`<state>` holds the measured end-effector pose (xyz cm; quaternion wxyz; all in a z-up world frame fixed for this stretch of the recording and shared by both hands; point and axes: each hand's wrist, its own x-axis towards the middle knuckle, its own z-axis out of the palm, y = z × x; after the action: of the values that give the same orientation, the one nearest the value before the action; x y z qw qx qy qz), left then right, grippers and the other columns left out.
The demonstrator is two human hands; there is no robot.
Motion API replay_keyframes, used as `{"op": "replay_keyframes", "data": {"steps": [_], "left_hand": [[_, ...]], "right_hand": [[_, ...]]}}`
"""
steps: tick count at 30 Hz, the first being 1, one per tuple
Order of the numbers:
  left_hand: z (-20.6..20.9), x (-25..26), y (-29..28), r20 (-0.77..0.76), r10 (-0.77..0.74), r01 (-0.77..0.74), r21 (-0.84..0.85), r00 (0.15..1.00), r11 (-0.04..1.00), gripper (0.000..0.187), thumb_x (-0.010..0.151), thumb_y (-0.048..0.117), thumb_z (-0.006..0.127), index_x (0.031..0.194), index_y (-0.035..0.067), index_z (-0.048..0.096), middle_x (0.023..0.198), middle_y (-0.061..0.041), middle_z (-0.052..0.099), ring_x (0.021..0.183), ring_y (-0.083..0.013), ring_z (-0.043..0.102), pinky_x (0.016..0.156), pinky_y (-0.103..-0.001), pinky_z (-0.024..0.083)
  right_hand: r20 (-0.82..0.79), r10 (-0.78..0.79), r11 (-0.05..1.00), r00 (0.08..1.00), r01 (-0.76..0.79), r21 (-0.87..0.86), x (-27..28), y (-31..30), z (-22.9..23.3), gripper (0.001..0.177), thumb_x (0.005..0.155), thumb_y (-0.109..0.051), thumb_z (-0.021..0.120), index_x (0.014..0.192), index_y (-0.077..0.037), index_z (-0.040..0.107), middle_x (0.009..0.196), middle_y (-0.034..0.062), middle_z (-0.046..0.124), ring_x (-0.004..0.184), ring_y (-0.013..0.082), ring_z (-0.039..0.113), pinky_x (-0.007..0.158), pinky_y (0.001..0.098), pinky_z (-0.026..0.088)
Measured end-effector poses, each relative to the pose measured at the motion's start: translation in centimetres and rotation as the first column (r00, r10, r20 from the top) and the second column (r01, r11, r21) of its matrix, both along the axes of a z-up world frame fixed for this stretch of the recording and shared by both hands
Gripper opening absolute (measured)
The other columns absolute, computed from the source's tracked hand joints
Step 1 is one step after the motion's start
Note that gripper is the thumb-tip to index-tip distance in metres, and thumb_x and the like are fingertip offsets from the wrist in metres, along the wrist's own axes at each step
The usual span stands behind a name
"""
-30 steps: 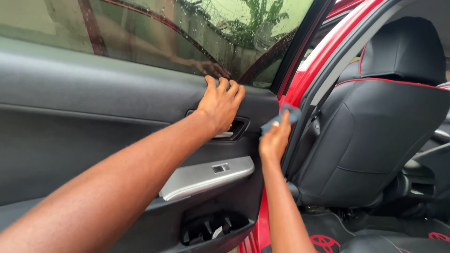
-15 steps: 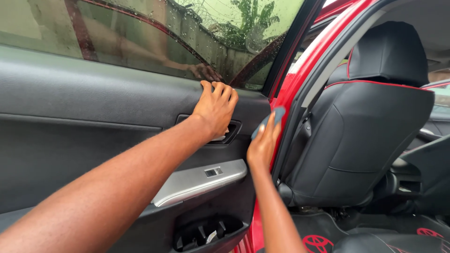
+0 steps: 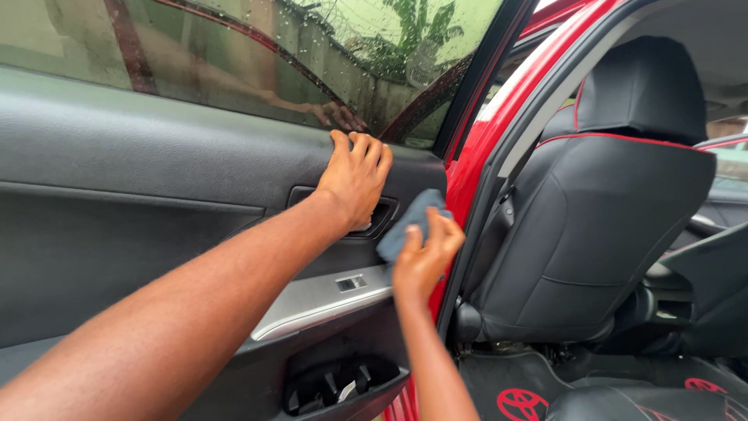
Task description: Cleaning the interior and door panel of a car with a cloth.
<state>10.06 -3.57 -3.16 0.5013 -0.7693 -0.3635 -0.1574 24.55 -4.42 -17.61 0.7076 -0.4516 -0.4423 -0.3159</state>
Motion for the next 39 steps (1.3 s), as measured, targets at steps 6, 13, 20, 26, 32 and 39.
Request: {"op": "replay_keyframes", "data": {"steps": [6, 13, 20, 26, 32, 39], "left_hand": [[-0.3, 0.2, 0.2, 0.009, 0.007, -0.008, 0.046, 1.000, 0.999, 0.094, 0.078, 0.045, 0.072, 0.148, -0.006, 0.036, 0.137, -0.027, 0.047, 0.128, -0.0447, 0.043, 0.098, -0.069, 0.036], [-0.4, 0.3, 0.6, 0.018, -0.003, 0.002, 0.056, 1.000, 0.998, 0.097, 0.076, 0.045, 0.074, 0.148, -0.006, 0.036, 0.137, -0.026, 0.048, 0.127, -0.0443, 0.044, 0.097, -0.069, 0.036], [-1.2, 0.7, 2.0, 0.040, -0.020, 0.016, 0.095, 0.999, 0.995, 0.096, 0.075, 0.046, 0.074, 0.147, -0.006, 0.037, 0.137, -0.028, 0.048, 0.127, -0.0453, 0.044, 0.097, -0.069, 0.036], [-0.5, 0.3, 0.6, 0.016, -0.011, 0.010, 0.048, 1.000, 0.999, 0.098, 0.075, 0.046, 0.074, 0.148, -0.007, 0.036, 0.138, -0.028, 0.047, 0.128, -0.0454, 0.043, 0.099, -0.069, 0.035], [-0.6, 0.3, 1.1, 0.014, -0.011, 0.009, 0.078, 1.000, 0.997, 0.096, 0.077, 0.045, 0.073, 0.148, -0.007, 0.035, 0.137, -0.028, 0.047, 0.126, -0.0455, 0.044, 0.098, -0.069, 0.035], [-0.8, 0.2, 1.0, 0.013, -0.025, 0.024, 0.045, 1.000, 0.999, 0.097, 0.077, 0.044, 0.072, 0.150, -0.007, 0.034, 0.140, -0.030, 0.046, 0.129, -0.0471, 0.042, 0.100, -0.070, 0.034]], "right_hand": [[-0.113, -0.004, 0.999, 0.994, -0.002, -0.051, -0.8, -0.1, -0.7, 0.039, 0.093, -0.006, 0.068, 0.130, 0.005, 0.061, 0.123, 0.0236, 0.053, 0.116, 0.0395, 0.056, 0.102, 0.0476, 0.044], [0.010, -0.006, 0.999, 1.000, 0.007, -0.051, 0.5, -0.5, -1.0, 0.031, 0.092, -0.002, 0.066, 0.122, 0.004, 0.060, 0.123, 0.0227, 0.053, 0.117, 0.0406, 0.055, 0.104, 0.0488, 0.044], [0.222, 0.047, 0.989, 0.974, -0.013, -0.150, 1.2, -2.0, -0.7, 0.029, 0.084, 0.007, 0.059, 0.112, 0.000, 0.063, 0.119, 0.0223, 0.054, 0.115, 0.0402, 0.057, 0.102, 0.0462, 0.045], [0.336, 0.141, 0.968, 0.931, -0.059, -0.243, 1.2, -4.4, 0.2, 0.028, 0.079, 0.007, 0.060, 0.104, -0.003, 0.066, 0.116, 0.0190, 0.059, 0.113, 0.0383, 0.059, 0.099, 0.0455, 0.048], [0.447, 0.132, 0.940, 0.885, 0.032, -0.341, 0.0, -4.4, -0.3, 0.033, 0.074, 0.007, 0.061, 0.101, -0.007, 0.072, 0.111, 0.0142, 0.064, 0.106, 0.0363, 0.061, 0.094, 0.0461, 0.050], [0.458, 0.184, 0.848, 0.870, 0.095, -0.521, 1.6, -3.5, -1.2, 0.031, 0.076, 0.002, 0.063, 0.098, -0.012, 0.080, 0.107, 0.0073, 0.067, 0.102, 0.0331, 0.062, 0.089, 0.0445, 0.052]]}}
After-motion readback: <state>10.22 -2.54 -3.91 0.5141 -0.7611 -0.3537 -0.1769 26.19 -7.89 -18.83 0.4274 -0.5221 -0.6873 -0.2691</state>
